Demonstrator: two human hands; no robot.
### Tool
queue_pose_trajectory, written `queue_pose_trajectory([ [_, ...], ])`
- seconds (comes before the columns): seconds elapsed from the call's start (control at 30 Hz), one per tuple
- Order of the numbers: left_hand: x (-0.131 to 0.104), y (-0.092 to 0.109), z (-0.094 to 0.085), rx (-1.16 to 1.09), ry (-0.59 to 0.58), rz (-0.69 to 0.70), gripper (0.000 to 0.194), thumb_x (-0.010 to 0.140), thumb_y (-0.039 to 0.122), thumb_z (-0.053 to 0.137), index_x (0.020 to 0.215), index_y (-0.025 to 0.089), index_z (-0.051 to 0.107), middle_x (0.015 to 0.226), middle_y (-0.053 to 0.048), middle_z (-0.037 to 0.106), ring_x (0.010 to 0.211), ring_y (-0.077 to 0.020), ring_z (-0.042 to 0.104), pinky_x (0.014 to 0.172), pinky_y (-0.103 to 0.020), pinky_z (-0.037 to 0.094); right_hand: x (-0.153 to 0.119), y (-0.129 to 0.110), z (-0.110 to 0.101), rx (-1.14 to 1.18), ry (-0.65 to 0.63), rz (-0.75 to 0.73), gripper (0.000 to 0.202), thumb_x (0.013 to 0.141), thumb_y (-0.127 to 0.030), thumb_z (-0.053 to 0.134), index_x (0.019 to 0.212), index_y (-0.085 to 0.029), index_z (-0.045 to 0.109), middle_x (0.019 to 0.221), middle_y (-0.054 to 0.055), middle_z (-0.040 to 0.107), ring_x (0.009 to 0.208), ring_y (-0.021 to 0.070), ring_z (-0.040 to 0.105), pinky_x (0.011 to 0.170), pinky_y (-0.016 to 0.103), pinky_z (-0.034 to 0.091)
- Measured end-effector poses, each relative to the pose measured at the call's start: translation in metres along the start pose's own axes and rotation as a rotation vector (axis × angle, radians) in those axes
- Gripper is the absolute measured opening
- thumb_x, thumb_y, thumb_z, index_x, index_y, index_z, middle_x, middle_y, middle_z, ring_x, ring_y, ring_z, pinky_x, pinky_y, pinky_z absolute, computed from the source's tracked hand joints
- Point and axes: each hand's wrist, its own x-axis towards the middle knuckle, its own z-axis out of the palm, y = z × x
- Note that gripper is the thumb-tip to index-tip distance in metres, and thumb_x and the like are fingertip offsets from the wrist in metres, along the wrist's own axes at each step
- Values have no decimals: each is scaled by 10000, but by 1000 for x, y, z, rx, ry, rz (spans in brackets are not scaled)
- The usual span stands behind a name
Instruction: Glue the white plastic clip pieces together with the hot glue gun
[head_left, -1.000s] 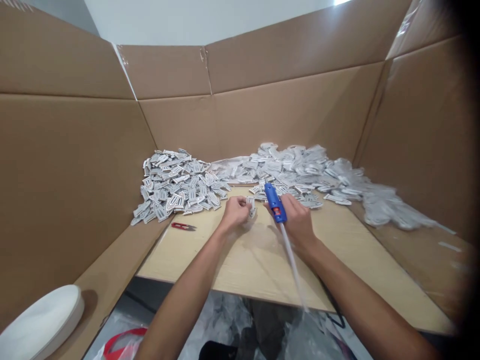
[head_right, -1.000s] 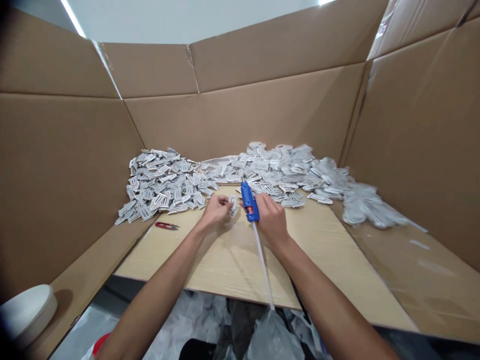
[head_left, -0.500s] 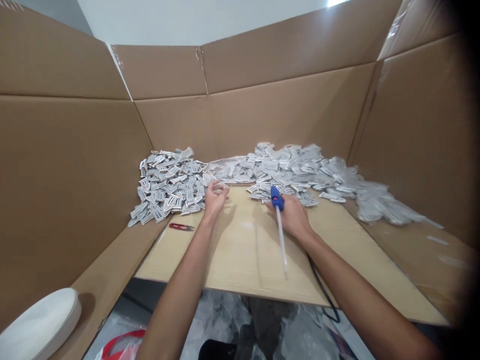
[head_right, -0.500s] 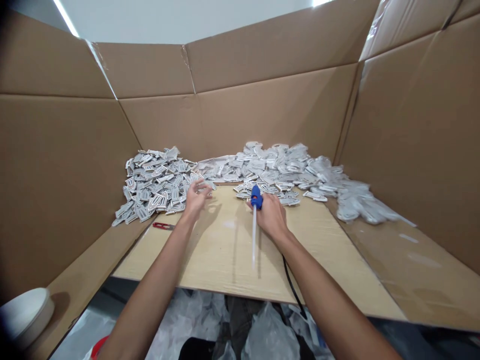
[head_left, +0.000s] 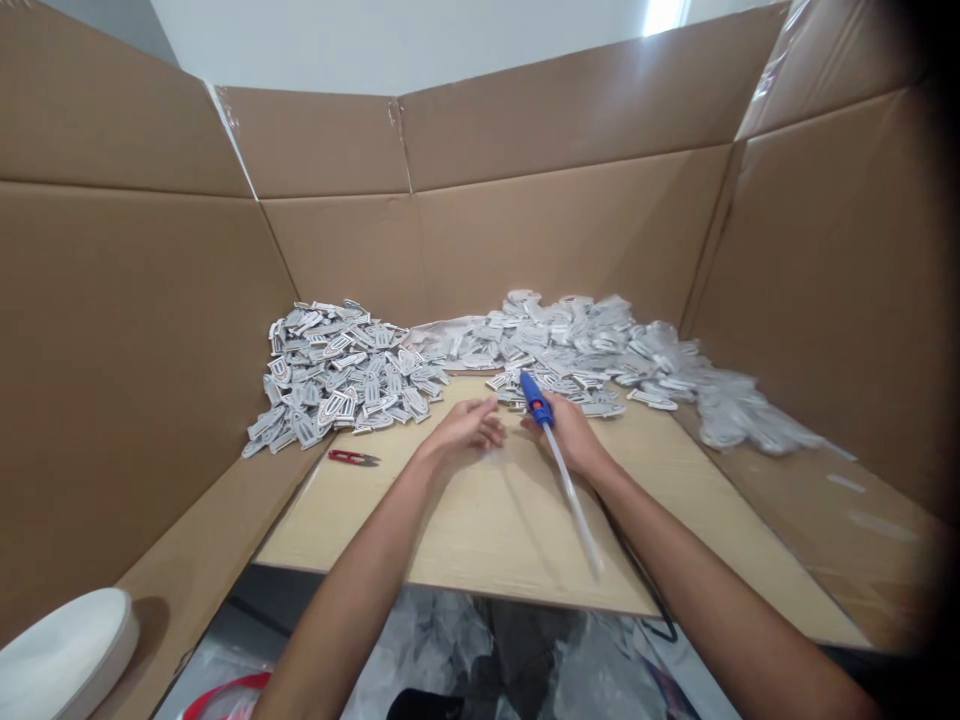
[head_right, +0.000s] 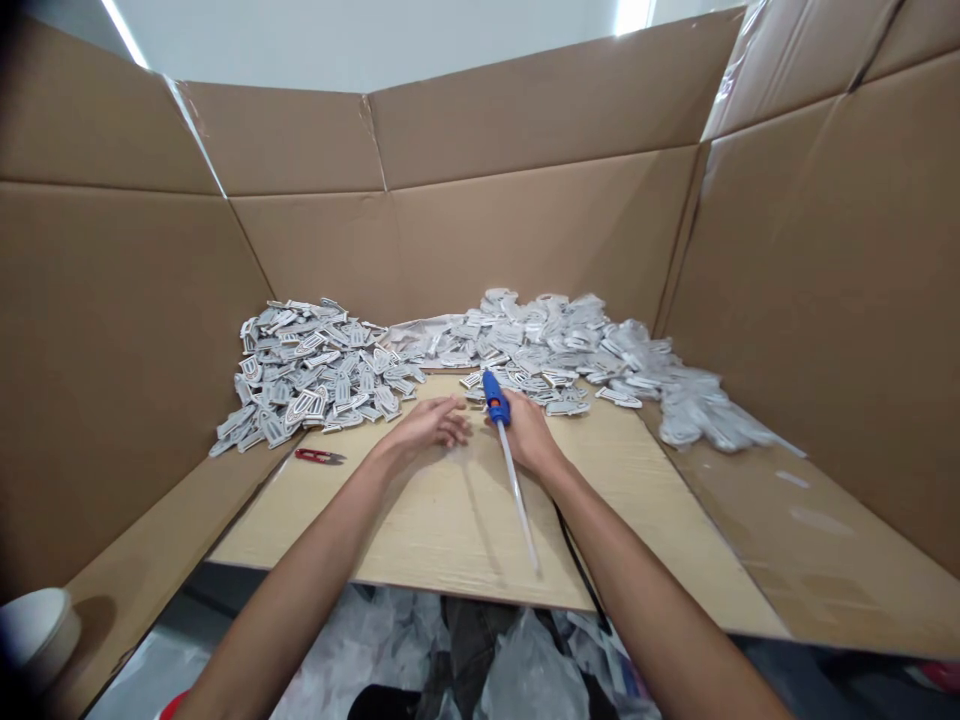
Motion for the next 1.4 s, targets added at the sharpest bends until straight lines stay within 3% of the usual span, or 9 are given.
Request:
queue_pose_trajectory([
  [0.07,-1,-1,3,-63,-133,-38,507,740,604,781,886,128,687,747,-117,715,576,-160,650,522,-248,446,-2,-10,4,64,-23,-85,162,734,-246,606,884,-194,632,871,53,675,795,221,597,744,305,434],
  [0.13,1,-3,3,-87,-137,-39,434,660,487,872,814,119,702,701,-108,705,552,-150,621,525,-253,442,-4,-17,9,106,-59,-131,195,713,-233,607,901,-195,645,911,60,681,841,230,598,784,316,444],
  [0.27,9,-3,-12,-146,119,-59,244,577,219,886,690,130,688,643,-91,679,558,-151,603,536,-264,455,-6,-17,18,174,-54,-107,232,770,-233,583,990,-188,641,960,67,686,878,230,600,805,314,447],
  [0.43,15,2,-37,-233,587,61,140,608,102,752,665,134,629,641,-44,649,569,-129,606,571,-258,481,-4,-17,32,23,-132,-107,90,762,-236,639,830,-197,595,865,58,656,848,227,574,768,294,409],
  [0.57,16,2,-46,-243,632,84,207,588,118,770,664,137,578,588,8,592,504,-87,542,530,-222,416,-1,-23,42,-89,-273,-77,106,728,-200,671,784,-206,582,795,55,663,791,225,571,696,277,369],
  [0.67,16,2,-47,-234,644,111,250,605,138,788,657,151,544,563,36,562,469,-55,470,500,-202,360,-1,-23,39,-52,-280,-31,125,709,-183,668,803,-207,589,799,53,681,737,211,580,658,270,364],
  [0.87,15,6,-25,-318,543,134,347,635,61,794,838,175,536,733,-20,684,659,-133,668,664,-259,534,3,-13,19,303,14,141,134,738,-292,666,802,-207,584,733,8,665,682,184,609,665,288,453],
  [1.03,5,6,3,-299,306,194,378,678,49,762,1011,163,626,835,-52,735,768,-163,720,836,-351,586,8,-14,15,588,185,274,319,716,-452,755,772,-200,567,740,26,665,679,214,686,682,333,523],
  [1.4,3,3,19,-256,65,246,413,607,88,842,974,143,662,888,-62,751,850,-214,747,935,-404,557,1,-16,13,396,325,154,226,813,-408,687,813,-189,629,752,28,682,673,169,598,703,291,460],
])
